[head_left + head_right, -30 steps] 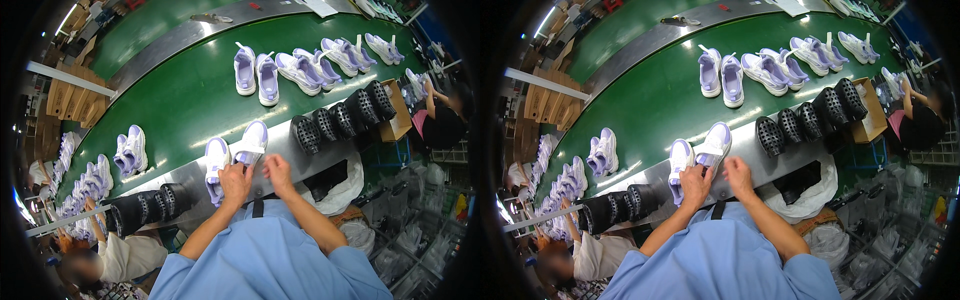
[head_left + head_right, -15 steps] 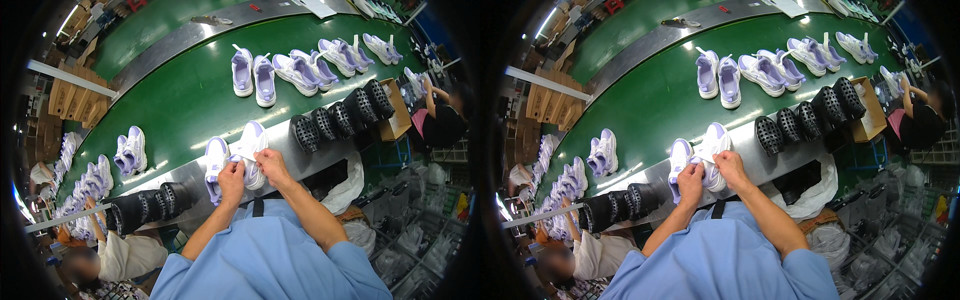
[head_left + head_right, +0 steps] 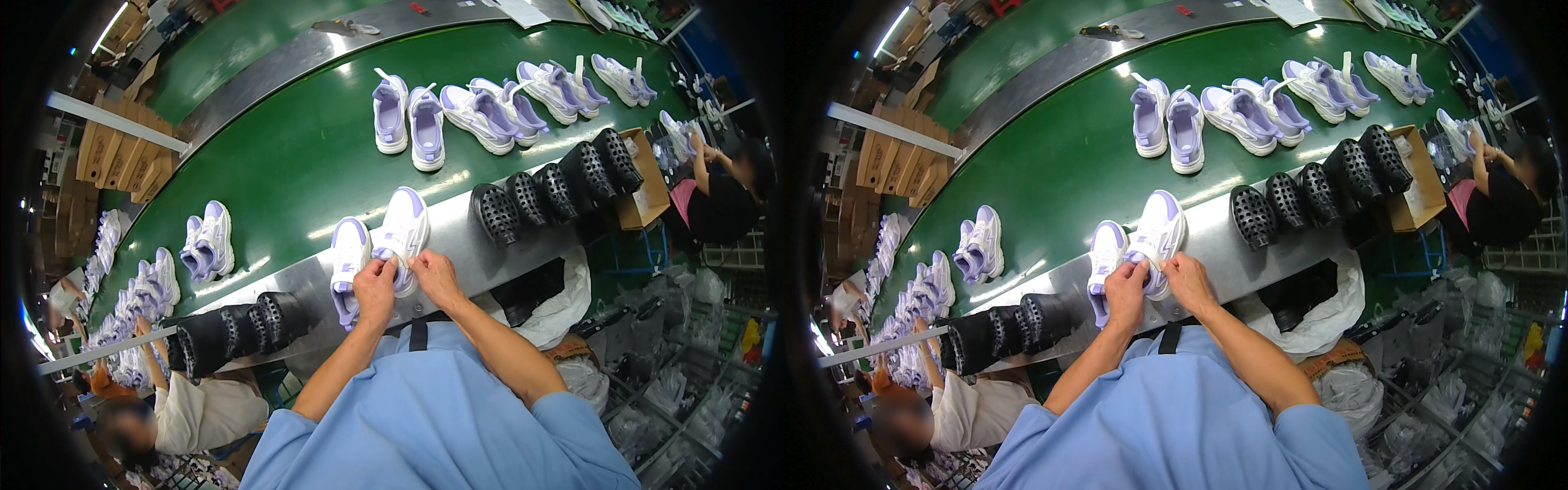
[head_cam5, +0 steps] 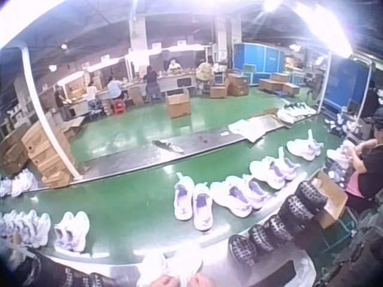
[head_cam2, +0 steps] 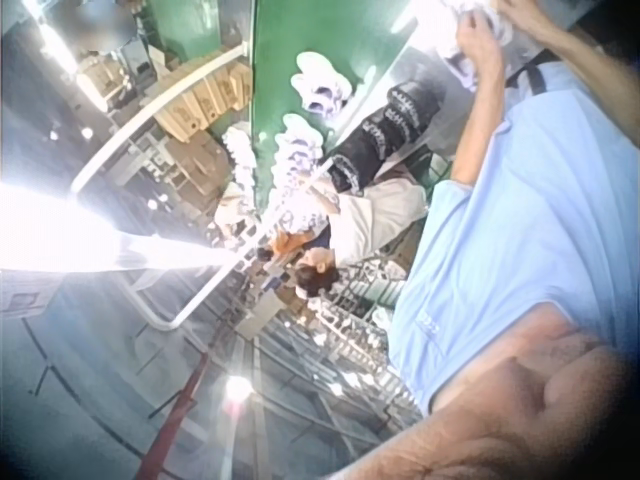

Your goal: The person picks up and handles purple and white shoes along a factory assembly line, turning them over and checking the tongues and interiors by hand before placing them back down.

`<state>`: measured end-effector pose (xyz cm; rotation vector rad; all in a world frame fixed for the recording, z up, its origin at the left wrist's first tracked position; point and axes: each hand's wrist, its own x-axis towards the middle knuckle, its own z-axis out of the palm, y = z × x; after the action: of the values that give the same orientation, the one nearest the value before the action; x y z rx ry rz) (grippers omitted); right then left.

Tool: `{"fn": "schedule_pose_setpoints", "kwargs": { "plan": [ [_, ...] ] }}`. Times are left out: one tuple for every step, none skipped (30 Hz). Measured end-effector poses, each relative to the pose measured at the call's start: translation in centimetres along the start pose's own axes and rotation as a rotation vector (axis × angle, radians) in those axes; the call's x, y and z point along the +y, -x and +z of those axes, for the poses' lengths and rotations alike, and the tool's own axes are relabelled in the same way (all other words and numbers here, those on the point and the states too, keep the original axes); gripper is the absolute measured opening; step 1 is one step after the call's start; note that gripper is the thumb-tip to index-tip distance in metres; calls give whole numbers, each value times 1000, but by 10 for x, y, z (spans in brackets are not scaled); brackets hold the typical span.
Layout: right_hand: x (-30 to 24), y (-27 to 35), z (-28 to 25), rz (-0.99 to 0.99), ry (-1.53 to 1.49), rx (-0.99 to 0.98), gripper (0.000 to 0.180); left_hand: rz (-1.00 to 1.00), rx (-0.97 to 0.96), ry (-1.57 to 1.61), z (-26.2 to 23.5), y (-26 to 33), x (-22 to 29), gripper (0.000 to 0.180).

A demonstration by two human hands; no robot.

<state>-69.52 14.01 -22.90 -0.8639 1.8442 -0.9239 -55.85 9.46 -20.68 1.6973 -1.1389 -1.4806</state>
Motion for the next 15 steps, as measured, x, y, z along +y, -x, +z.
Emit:
{"fn": "schedule_pose_setpoints", "kwargs": {
  "plan": [
    [4, 0, -3, 37, 40, -35, 29, 113, -1, -118, 0, 3, -2, 25],
    [11, 0, -6, 37, 42, -33, 29, 226, -2, -235, 0, 5, -4, 22],
    [20, 4, -9, 34, 41, -11, 27, 225, -4, -232, 0, 9, -2, 22],
    [28, 7, -10, 30, 40, 10, 27, 374, -41, -327, -2, 14, 0, 17],
    [28, 10, -11, 30, 42, 10, 27, 524, -77, -424, -4, 17, 5, 15],
    [29, 14, -12, -65, 101, 91, 27, 523, -77, -422, -6, 16, 11, 15],
    [29, 15, -14, -161, 160, 172, 27, 688, -21, -543, -9, 14, 17, 16],
    [21, 16, -14, -159, 161, 172, 27, 852, 35, -664, -11, 14, 25, 20],
    [9, 15, -11, -281, 213, 191, 29, 837, 20, -662, -8, 13, 35, 21],
    [1, 15, -8, -403, 264, 208, 31, 833, 27, -662, -8, 5, 27, 21],
    [-3, 12, -4, -417, 265, 200, 31, 806, -16, -698, -10, -8, 14, 20],
    [-2, 8, -1, -443, 329, 180, 29, 778, -68, -732, -10, -14, 11, 19],
    [-1, 6, 1, -470, 394, 159, 28, 777, -58, -729, -13, -15, 7, 19],
    [2, 4, 1, -472, 397, 156, 28, 756, -80, -720, -16, -13, 6, 19],
    [6, 3, -1, -481, 427, 153, 25, 736, -101, -711, -20, -10, 10, 19]
  ]
}}
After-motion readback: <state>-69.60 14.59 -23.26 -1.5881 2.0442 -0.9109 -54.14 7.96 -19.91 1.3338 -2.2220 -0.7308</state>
